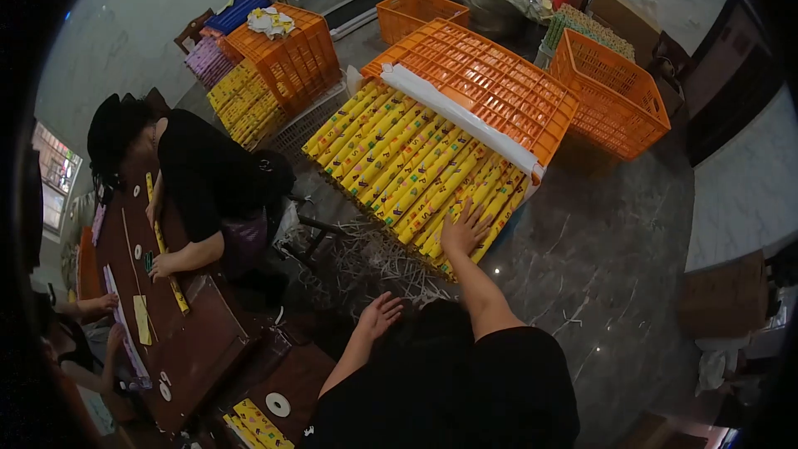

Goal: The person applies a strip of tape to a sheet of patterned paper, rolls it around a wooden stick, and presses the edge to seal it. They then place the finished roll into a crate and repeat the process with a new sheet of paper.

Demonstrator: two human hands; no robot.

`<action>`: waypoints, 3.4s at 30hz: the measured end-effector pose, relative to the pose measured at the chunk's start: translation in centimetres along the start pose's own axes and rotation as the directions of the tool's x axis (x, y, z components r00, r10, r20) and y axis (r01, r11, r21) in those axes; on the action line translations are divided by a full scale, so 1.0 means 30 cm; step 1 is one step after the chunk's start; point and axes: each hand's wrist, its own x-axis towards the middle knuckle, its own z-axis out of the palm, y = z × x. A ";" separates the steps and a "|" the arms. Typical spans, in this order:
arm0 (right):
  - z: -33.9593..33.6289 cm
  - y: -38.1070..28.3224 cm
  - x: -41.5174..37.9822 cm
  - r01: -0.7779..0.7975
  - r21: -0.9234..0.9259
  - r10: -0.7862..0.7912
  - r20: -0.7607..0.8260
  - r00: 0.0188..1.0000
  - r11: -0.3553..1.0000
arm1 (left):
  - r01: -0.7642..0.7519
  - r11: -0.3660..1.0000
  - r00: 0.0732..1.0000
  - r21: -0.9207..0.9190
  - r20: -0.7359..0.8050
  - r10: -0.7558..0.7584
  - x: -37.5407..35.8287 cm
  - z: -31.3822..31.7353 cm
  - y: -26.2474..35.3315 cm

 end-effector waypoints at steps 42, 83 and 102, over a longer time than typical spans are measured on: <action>0.375 0.304 -0.785 0.702 0.437 0.305 0.899 -0.316 -0.562 | -0.401 0.856 0.521 0.326 -0.687 0.506 -0.352 0.113 -1.413; 1.304 0.448 -1.205 0.330 0.373 0.251 0.900 -0.356 -0.867 | -0.536 0.834 0.447 -0.130 -0.882 0.150 -0.147 0.082 -1.947; 0.030 0.109 -1.720 0.244 0.575 0.273 0.037 -0.961 0.781 | -0.326 0.918 0.754 0.225 -0.524 0.396 -0.721 0.166 -1.558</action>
